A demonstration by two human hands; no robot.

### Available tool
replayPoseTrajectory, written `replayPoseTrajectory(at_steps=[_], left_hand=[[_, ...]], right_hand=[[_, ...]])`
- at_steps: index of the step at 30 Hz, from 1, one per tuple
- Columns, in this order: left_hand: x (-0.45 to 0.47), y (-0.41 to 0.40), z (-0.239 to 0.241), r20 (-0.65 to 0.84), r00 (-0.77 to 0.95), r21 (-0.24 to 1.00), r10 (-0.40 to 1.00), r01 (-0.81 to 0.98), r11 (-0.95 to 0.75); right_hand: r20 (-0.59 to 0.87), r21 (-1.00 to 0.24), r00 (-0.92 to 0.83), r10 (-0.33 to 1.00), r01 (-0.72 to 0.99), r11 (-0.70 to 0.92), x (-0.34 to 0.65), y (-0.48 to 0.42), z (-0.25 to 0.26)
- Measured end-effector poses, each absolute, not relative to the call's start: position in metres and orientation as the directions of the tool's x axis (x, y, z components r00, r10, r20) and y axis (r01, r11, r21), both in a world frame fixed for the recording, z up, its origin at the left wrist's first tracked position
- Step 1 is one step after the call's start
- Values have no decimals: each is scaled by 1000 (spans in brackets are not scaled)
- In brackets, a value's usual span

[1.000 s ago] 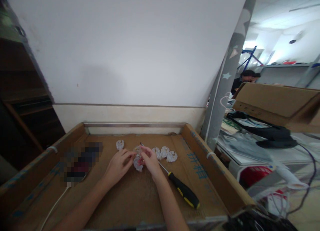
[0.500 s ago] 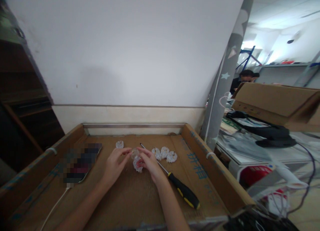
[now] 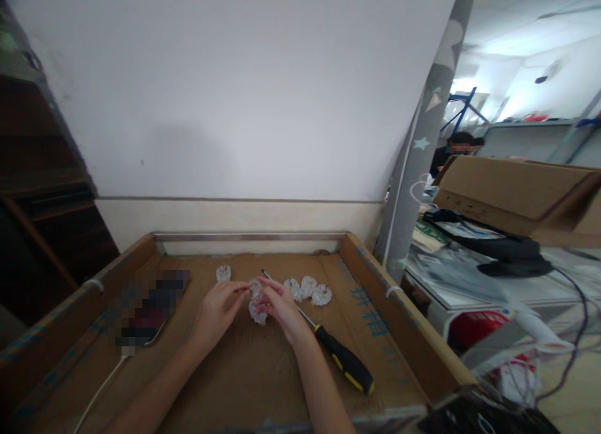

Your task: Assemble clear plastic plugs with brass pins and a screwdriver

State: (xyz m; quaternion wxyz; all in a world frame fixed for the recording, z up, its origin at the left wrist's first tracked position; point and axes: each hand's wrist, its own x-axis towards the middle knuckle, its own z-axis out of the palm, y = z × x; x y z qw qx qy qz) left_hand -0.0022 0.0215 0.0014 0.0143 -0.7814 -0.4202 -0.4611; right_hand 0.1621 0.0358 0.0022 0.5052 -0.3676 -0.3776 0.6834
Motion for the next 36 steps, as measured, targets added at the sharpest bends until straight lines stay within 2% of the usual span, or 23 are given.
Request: replayPoseTrajectory(at_steps=[9,15,19,24,30,33,36], left_hand=[[-1,19,7,756,285,254,589,701,-666],[-1,18,6,730,280,295,623,694,-657],[1,16,5,707,220,350,673,718,-602],[9,12,3,509,390,384,768,695,-608],[11,7,4,382,440,491,813,648,-582],[11,9,4,393,414,530,821,628,-570],[11,20,3,429,384,490,818,661,-568]], right_hand=[[-138,-876,-233,963,-425,-228,161,37,1],[-130,-868,-174,976,-455,-196,160,35,5],[-99,-876,-13,995,-474,-93,164,40,5],[-55,-888,158,986,-459,24,169,47,3],[-35,-906,172,985,-421,42,166,46,3],[-22,-911,165,986,-410,48,166,44,4],[-15,-914,166,986,-402,54,166,45,3]])
